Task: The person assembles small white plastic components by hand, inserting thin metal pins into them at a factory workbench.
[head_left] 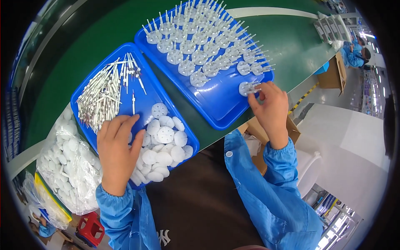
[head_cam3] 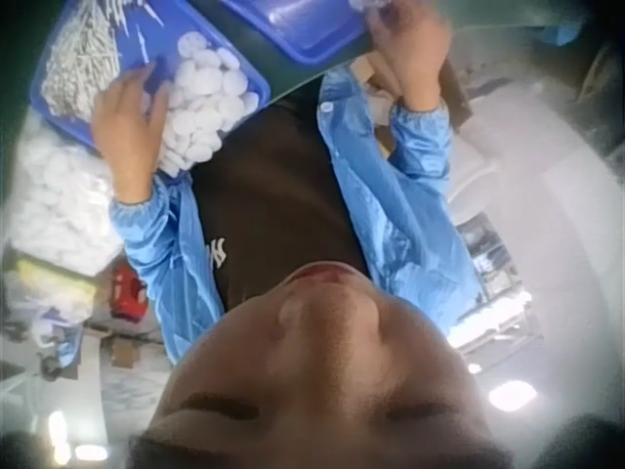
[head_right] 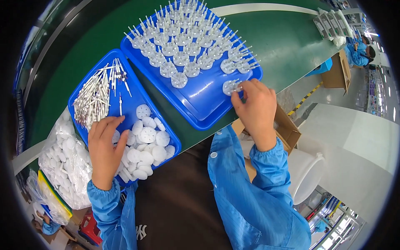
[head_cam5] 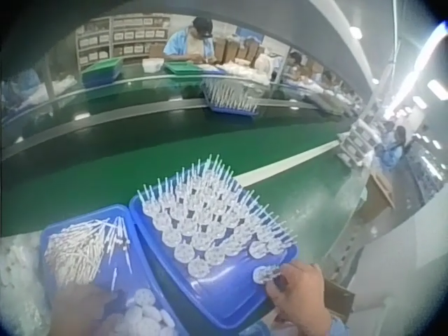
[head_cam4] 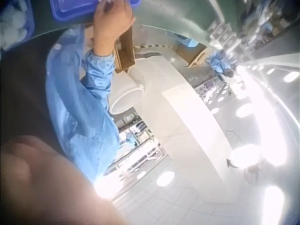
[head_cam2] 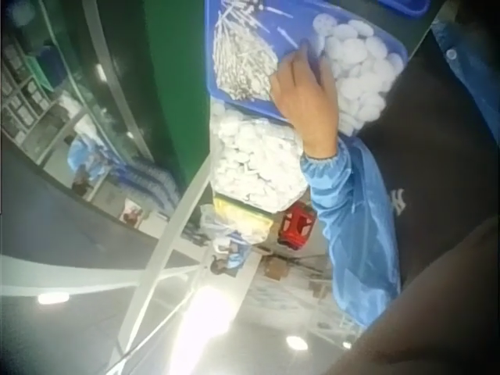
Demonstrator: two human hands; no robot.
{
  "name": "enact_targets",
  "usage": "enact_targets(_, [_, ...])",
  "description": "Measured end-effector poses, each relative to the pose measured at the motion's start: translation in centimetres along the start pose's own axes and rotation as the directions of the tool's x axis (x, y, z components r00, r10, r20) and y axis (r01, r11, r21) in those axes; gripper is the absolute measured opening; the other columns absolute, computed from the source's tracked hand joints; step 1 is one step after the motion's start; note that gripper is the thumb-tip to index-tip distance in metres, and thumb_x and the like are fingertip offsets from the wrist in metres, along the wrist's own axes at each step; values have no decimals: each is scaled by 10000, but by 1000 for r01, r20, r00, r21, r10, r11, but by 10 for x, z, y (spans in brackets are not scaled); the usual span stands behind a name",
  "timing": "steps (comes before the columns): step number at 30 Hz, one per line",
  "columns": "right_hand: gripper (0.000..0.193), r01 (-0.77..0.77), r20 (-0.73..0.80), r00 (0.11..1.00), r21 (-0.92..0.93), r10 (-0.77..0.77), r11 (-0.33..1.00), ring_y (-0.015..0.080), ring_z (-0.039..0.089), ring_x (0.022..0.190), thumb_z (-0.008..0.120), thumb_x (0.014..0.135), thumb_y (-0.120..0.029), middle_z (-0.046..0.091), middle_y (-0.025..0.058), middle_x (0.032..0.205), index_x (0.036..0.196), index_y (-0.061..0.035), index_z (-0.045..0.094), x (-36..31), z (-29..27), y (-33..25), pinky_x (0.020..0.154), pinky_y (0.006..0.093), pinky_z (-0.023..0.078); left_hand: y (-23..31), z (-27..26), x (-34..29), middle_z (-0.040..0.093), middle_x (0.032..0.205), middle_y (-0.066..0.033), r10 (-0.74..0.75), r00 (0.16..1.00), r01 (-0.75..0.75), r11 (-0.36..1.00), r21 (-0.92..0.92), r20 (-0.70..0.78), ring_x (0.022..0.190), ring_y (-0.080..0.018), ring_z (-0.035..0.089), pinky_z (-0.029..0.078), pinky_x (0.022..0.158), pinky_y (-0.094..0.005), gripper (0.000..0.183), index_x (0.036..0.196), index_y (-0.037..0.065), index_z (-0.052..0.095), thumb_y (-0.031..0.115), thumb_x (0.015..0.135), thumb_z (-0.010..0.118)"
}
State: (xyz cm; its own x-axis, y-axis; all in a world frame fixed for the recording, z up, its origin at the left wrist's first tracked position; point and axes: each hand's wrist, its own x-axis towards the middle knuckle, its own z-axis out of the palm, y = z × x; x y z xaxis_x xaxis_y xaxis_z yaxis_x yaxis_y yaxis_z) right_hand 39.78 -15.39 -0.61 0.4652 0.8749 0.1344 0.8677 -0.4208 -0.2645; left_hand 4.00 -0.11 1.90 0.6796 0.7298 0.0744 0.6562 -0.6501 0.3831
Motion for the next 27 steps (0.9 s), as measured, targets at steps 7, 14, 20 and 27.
enact_targets(7, [128,-74,-144,988,-123,56,990,277,654,738,793,874,-181,650,39,787,867,-82,712,21,12,18,698,430,453,-1,0,5,717,1125,-87,19,999,-18,999,33,-28,1034,-311,649,500,920,-428,325,1193,55,767,126,879,814])
enact_targets(14, [142,-214,-218,934,289,282,933,252,654,714,817,874,-99,702,48,851,1009,-85,776,-10,9,11,607,396,480,-2,9,2,719,1119,-60,64,996,-60,996,-59,64,1031,-301,656,499,878,-422,385,1239,113,770,124,857,816])
enact_targets(20, [177,694,-200,716,95,-669,714,195,685,949,829,818,-147,721,6,963,982,-137,762,27,20,-140,871,390,499,-12,10,-6,699,1076,-30,47,999,-45,992,-114,16,998,-274,652,480,841,-418,260,1140,121,770,115,880,784])
enact_targets(27, [116,947,66,321,-32,-945,319,214,663,977,712,813,-129,709,6,1074,928,-142,707,91,72,-215,936,391,491,-22,3,-3,703,1092,-39,-91,992,91,996,-9,-81,979,-283,660,492,848,-421,178,1074,120,762,109,896,762])
